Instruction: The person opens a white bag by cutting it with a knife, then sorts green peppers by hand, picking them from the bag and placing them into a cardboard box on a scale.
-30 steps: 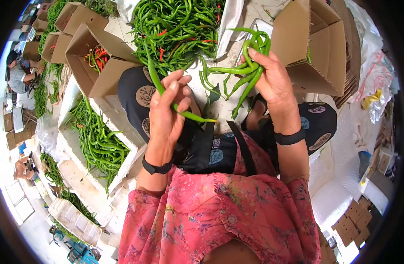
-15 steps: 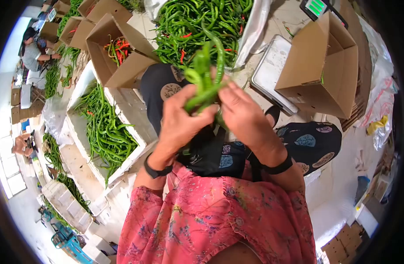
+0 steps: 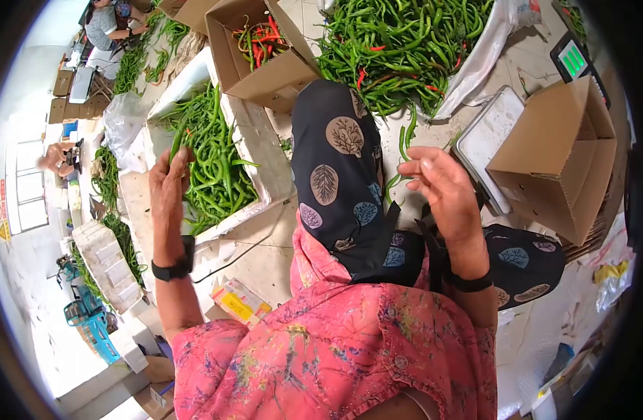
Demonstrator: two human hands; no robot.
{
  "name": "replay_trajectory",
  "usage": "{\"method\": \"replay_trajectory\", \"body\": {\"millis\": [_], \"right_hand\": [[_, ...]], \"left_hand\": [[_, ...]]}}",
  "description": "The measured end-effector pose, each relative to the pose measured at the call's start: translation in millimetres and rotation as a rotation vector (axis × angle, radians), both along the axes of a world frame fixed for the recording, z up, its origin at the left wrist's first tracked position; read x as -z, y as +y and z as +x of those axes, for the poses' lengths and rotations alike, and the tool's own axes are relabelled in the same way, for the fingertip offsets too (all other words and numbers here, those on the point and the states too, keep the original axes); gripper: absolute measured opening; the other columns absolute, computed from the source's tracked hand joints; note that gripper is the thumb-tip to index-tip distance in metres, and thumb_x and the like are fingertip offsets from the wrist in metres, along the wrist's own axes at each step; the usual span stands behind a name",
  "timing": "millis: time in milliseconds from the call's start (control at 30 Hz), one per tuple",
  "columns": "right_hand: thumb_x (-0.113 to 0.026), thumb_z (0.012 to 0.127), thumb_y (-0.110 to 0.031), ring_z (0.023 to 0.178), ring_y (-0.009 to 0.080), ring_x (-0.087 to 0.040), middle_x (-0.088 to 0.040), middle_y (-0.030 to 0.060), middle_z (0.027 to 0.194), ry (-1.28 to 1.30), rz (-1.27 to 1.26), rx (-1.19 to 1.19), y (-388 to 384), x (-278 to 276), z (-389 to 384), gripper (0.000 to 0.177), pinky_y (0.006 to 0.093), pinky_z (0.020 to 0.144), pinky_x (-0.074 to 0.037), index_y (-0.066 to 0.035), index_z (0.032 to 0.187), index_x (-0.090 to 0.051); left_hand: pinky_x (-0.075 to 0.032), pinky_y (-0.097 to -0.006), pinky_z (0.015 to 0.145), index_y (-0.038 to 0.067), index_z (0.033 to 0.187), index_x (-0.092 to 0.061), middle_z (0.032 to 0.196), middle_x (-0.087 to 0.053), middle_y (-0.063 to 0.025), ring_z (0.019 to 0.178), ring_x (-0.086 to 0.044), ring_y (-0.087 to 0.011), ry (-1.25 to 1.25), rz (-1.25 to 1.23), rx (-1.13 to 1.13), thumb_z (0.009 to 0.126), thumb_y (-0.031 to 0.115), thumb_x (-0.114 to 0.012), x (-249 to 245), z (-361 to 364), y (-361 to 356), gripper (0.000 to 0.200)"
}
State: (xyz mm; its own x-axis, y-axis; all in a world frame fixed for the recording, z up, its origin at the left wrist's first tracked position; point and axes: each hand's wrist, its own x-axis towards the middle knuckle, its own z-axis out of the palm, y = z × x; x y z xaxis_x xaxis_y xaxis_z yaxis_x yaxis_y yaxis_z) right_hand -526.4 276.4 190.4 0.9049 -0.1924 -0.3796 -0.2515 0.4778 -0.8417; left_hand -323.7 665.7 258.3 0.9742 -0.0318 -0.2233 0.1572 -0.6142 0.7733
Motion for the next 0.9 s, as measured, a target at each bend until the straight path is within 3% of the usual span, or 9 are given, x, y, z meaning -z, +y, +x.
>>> {"method": "replay_trajectory", "body": {"millis": [67, 200, 267, 333, 500, 533, 667, 700, 900], "right_hand": [[-0.05, 0.098, -0.021, 0.1, 0.0148, -0.06, -0.065, 0.0127, 0.109, -0.018, -0.035, -0.051, 9, -11, 6, 0.033, 0.027, 0.087, -0.046, 0.003, 0.121, -0.055], [-0.064, 0.089, -0.011, 0.098, 0.0153, -0.061, -0.065, 0.0104, 0.104, -0.124, 0.038, -0.142, 37, -26, 17, 0.033, 0.0284, 0.091, -0.047, 0.002, 0.118, -0.055], [-0.063, 0.089, -0.012, 0.077, 0.0109, -0.059, -0.062, 0.0043, 0.089, -0.26, -0.263, -0.1, 40, -11, 14, 0.028, 0.0263, 0.072, -0.049, 0.0, 0.114, -0.054], [-0.06, 0.091, -0.01, 0.071, 0.0089, -0.054, -0.06, 0.0025, 0.083, -0.062, -0.161, 0.038, 23, -23, 8, 0.023, 0.0253, 0.065, -0.046, -0.001, 0.112, -0.055], [-0.051, 0.095, -0.025, 0.068, 0.0094, -0.054, -0.06, 0.0048, 0.08, 0.009, -0.376, 0.16, -17, -4, -31, 0.03, 0.0248, 0.063, -0.045, 0.0, 0.112, -0.055], [-0.052, 0.095, -0.024, 0.067, 0.0086, -0.052, -0.058, 0.0036, 0.079, 0.106, -0.213, 0.269, -23, 11, -34, 0.03, 0.0239, 0.062, -0.044, 0.0, 0.112, -0.055], [-0.057, 0.095, -0.02, 0.065, 0.0089, -0.05, -0.056, 0.0031, 0.078, 0.128, -0.121, 0.325, -32, 43, -37, 0.025, 0.0231, 0.059, -0.042, -0.001, 0.111, -0.055], [-0.057, 0.095, -0.02, 0.065, 0.0089, -0.05, -0.056, 0.0031, 0.078, 0.123, -0.126, 0.305, -29, 48, -34, 0.025, 0.0231, 0.059, -0.042, -0.001, 0.111, -0.055], [-0.06, 0.095, -0.018, 0.061, 0.0081, -0.052, -0.058, 0.0028, 0.077, 0.267, -0.086, 0.204, 6, 70, -11, 0.02, 0.0195, 0.056, -0.044, -0.003, 0.108, -0.056]], "left_hand": [[-0.044, -0.0291, 0.061, 0.0, 0.112, -0.063, 0.107, -0.066, -0.0086, 0.08, -0.058, -0.0134, 0.013, -0.386, -0.007, 0.094, 0.031, -0.059, -20, -34, -80, 0.037], [-0.047, -0.0237, 0.071, -0.002, 0.115, -0.059, 0.112, -0.063, -0.0121, 0.091, -0.059, -0.013, 0.296, -0.842, 0.418, 0.097, 0.029, -0.054, 15, -81, -199, 0.037], [-0.046, -0.0225, 0.073, -0.004, 0.12, -0.058, 0.091, -0.062, -0.0042, 0.082, -0.057, -0.0095, 0.656, -1.0, 0.414, 0.098, 0.027, -0.054, 19, -97, -242, 0.038], [-0.046, -0.0219, 0.071, -0.004, 0.123, -0.056, 0.088, -0.061, -0.0041, 0.078, -0.056, -0.0093, 0.715, -1.012, 0.492, 0.099, 0.033, -0.053, 42, -104, -264, 0.045], [-0.05, -0.0328, 0.087, 0.004, 0.13, -0.053, 0.121, -0.057, -0.0121, 0.11, -0.058, -0.0222, -0.329, -0.357, 0.447, 0.084, 0.005, -0.065, 34, -64, -188, 0.047], [-0.05, -0.0331, 0.087, 0.006, 0.132, -0.052, 0.125, -0.055, -0.0142, 0.112, -0.056, -0.0231, -0.521, -0.162, 0.377, 0.079, 0.0, -0.068, 40, -45, -154, 0.056], [-0.035, -0.0457, 0.104, 0.004, 0.147, -0.026, 0.142, -0.036, -0.0242, 0.127, -0.039, -0.0386, -0.547, 0.589, 0.102, 0.067, 0.013, -0.079, 120, -17, -11, 0.096], [-0.024, -0.0499, 0.109, 0.002, 0.149, -0.018, 0.141, -0.033, -0.0291, 0.129, -0.033, -0.0442, -0.486, 0.638, 0.053, 0.064, 0.018, -0.083, 151, -18, 26, 0.108], [-0.024, -0.0574, 0.11, 0.007, 0.15, -0.017, 0.144, -0.027, -0.0336, 0.133, -0.021, -0.0558, -0.356, 0.848, -0.323, 0.058, 0.029, -0.09, 249, 3, 58, 0.12]]}}
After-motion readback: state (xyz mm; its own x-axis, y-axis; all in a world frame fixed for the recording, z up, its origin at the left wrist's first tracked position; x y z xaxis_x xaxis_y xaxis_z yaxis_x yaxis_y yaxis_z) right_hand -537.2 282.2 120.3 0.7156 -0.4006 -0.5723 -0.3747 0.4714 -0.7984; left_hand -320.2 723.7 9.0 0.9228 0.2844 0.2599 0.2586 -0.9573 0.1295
